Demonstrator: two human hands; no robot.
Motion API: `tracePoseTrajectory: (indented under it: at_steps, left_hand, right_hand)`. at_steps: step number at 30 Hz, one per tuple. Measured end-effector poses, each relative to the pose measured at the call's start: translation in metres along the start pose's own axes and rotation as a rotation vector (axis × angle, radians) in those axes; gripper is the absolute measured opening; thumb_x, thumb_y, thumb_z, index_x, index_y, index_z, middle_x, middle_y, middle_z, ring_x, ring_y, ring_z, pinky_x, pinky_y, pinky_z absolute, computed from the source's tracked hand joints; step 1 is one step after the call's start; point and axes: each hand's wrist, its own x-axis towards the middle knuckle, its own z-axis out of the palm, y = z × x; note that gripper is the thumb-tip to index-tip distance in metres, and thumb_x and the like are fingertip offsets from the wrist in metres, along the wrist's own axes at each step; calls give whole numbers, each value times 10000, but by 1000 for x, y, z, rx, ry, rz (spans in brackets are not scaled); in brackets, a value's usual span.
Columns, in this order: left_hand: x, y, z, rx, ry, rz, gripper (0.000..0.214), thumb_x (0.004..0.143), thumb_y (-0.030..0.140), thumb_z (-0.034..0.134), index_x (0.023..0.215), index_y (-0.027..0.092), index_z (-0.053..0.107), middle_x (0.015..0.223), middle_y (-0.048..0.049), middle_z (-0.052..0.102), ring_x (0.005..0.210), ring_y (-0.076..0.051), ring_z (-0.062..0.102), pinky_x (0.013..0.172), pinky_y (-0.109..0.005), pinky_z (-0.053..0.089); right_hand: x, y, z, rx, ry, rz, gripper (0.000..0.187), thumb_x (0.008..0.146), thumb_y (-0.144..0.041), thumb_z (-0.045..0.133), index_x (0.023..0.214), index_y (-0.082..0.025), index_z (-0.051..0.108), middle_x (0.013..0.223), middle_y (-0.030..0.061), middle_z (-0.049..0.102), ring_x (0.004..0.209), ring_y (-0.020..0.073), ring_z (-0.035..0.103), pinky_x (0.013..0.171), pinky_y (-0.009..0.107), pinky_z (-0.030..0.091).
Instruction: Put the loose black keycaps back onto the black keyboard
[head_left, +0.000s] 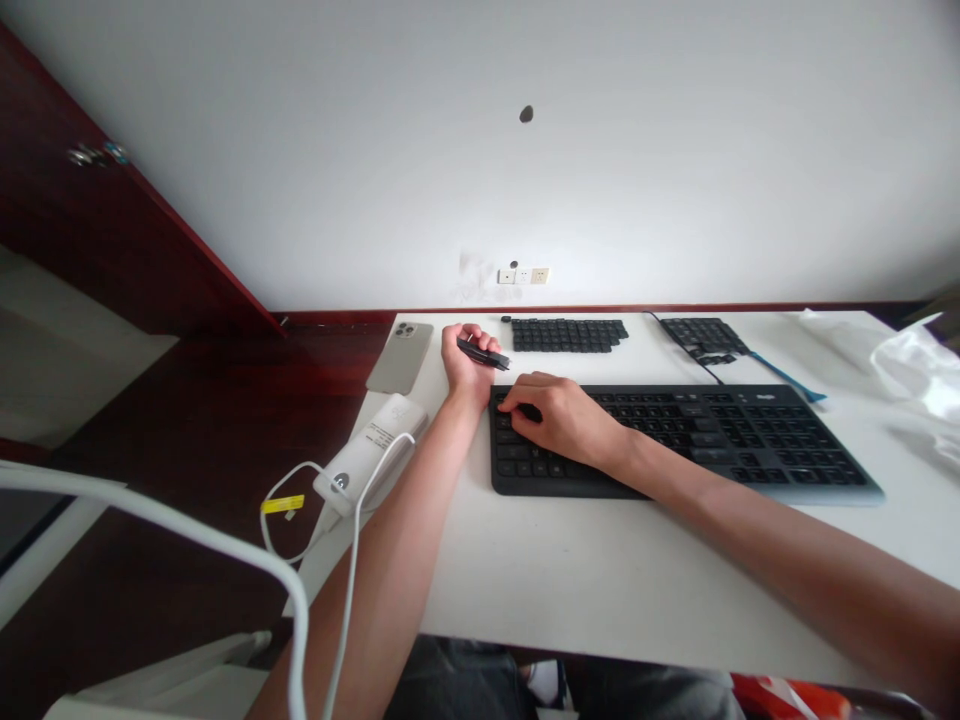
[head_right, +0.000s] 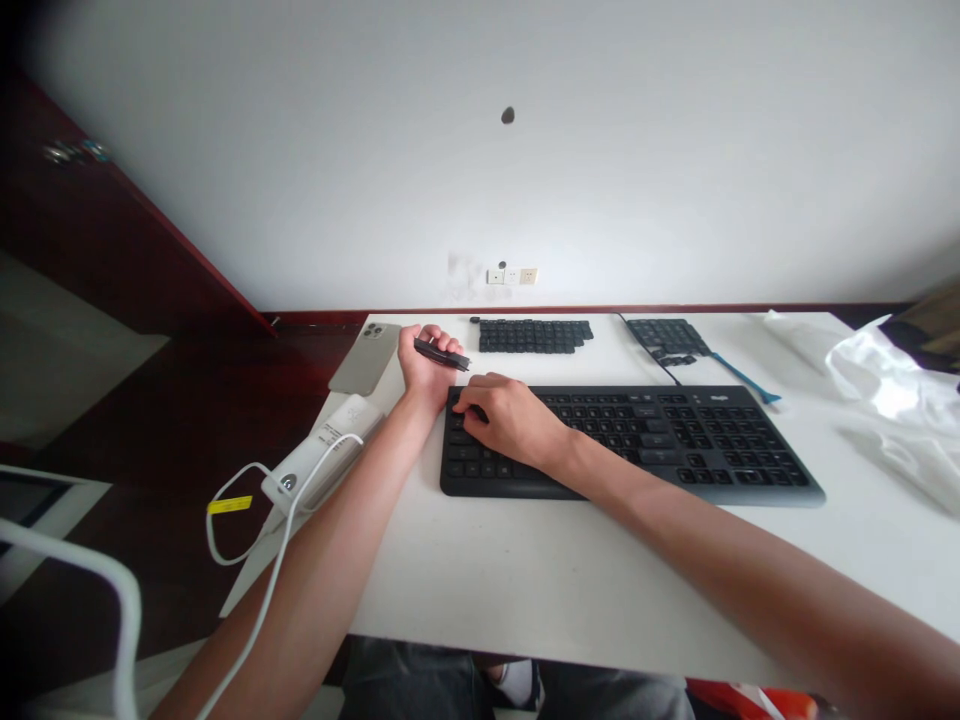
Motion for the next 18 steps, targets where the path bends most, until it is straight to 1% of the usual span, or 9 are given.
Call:
tracePoseTrajectory:
  at_steps: [2, 5, 11, 18]
  left_hand:
    - [0, 0, 0, 3, 5, -5, 325, 888, 424, 526, 664, 208, 434, 562, 36, 357, 485, -111, 417, 520, -246, 396]
    - [0, 0, 0, 16, 3, -6, 323, 885, 427, 527, 665, 206, 443, 557, 36, 356, 492, -109, 420, 523, -242, 399]
    - [0, 0, -1, 24, 0, -3, 321, 879, 429, 530, 666, 207, 436, 558, 37, 357, 493, -106, 421, 526, -241, 397]
    - [1, -1, -2, -14, -21, 6, 302, 880, 398, 535, 669, 208, 434, 554, 40, 367, 474, -101, 401, 514, -235, 383]
  right_hand:
    - [2, 0, -3, 23, -35, -19, 225, 837, -22, 607, 932, -172, 745, 941, 64, 752, 912, 215, 685, 857, 347, 549]
    - [3, 0, -5, -7, -79, -52, 236, 856, -18, 573, 935, -171, 735, 931, 68, 752, 909, 220, 673, 849, 353, 536]
    - [2, 0, 2, -92, -63, -3, 209, 859, -25, 574, 901, -184, 703, 942, 70, 729, 929, 222, 643, 838, 346, 513]
    - [-1, -5, 3, -186, -92, -12, 227, 889, -15, 541, 967, -173, 685, 1008, 86, 717, 942, 231, 608, 808, 346, 494]
